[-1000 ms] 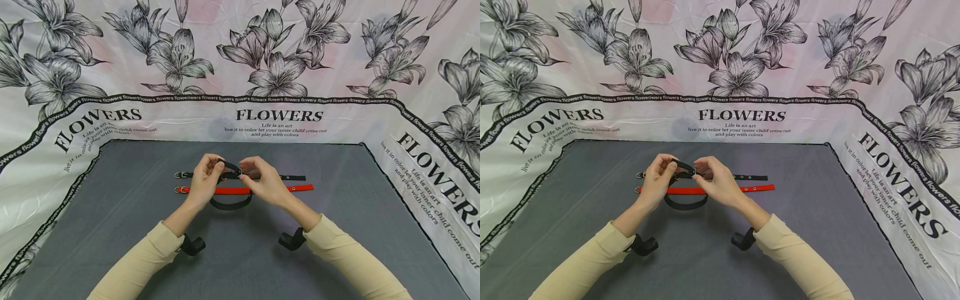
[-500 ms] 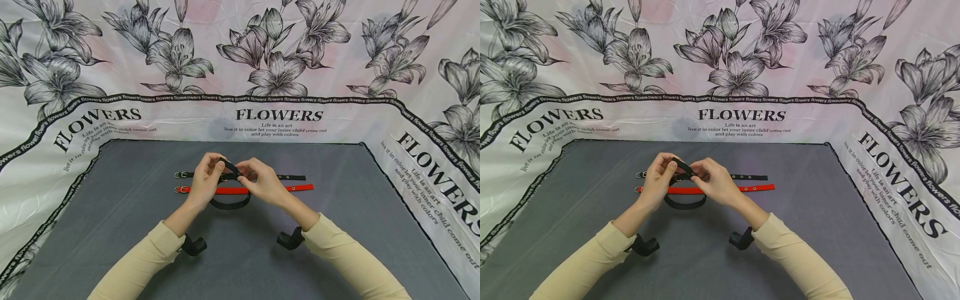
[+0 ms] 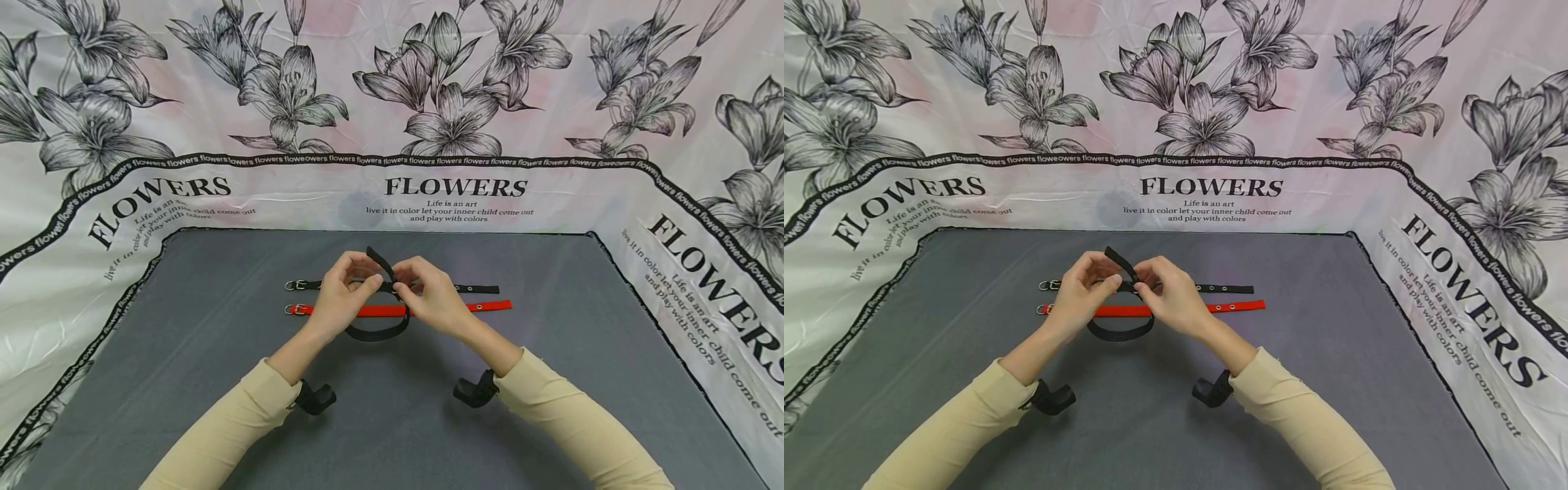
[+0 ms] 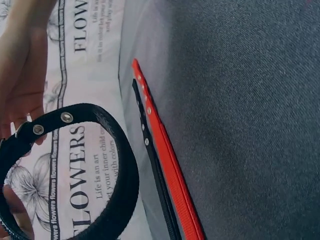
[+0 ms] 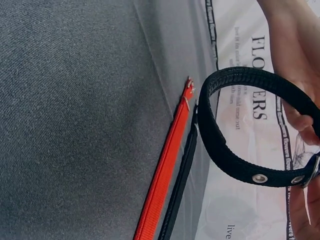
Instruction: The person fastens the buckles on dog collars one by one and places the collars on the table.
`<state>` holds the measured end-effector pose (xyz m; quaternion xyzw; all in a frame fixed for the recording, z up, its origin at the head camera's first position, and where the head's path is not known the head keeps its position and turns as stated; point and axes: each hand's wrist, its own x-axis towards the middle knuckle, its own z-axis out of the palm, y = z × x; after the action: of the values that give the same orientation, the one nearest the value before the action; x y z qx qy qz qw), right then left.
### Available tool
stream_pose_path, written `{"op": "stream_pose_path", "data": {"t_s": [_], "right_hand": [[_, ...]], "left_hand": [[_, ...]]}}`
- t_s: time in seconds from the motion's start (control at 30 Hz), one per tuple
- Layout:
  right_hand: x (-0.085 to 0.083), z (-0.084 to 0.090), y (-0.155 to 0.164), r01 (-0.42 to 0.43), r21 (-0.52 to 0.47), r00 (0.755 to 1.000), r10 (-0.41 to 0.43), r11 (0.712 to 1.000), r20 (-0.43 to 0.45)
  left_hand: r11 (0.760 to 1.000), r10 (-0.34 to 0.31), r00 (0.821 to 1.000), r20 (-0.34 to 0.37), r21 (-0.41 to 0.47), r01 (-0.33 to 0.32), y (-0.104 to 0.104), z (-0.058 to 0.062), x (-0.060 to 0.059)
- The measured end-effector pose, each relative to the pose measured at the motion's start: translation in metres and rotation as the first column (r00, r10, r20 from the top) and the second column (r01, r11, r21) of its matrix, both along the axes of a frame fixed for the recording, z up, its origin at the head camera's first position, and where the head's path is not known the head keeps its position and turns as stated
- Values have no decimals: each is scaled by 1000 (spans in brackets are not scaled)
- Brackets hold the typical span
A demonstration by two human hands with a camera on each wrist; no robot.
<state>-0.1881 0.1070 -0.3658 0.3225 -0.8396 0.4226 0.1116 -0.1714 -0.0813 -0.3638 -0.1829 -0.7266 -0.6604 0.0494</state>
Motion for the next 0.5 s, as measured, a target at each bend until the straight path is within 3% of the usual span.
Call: {"op": "stream_pose_path", "data": {"t_s": [0.13, 0.2, 0.33, 0.5], "right_hand": [[1, 1, -1, 22, -23, 999, -21, 999, 32], [2, 0, -1, 32, -34, 998, -31, 999, 45], [1, -4, 0, 36, -52, 997, -32, 998, 69], [1, -8, 0, 31, -68, 997, -25, 997, 75]], "left_hand": [[991, 14, 999, 31, -133, -10, 1, 11, 8], [982, 29, 999, 25, -187, -24, 1, 8, 6], [971, 53, 998, -20, -233, -56, -1, -10, -5], [964, 101, 993, -55, -241, -112, 3, -11, -5]]}}
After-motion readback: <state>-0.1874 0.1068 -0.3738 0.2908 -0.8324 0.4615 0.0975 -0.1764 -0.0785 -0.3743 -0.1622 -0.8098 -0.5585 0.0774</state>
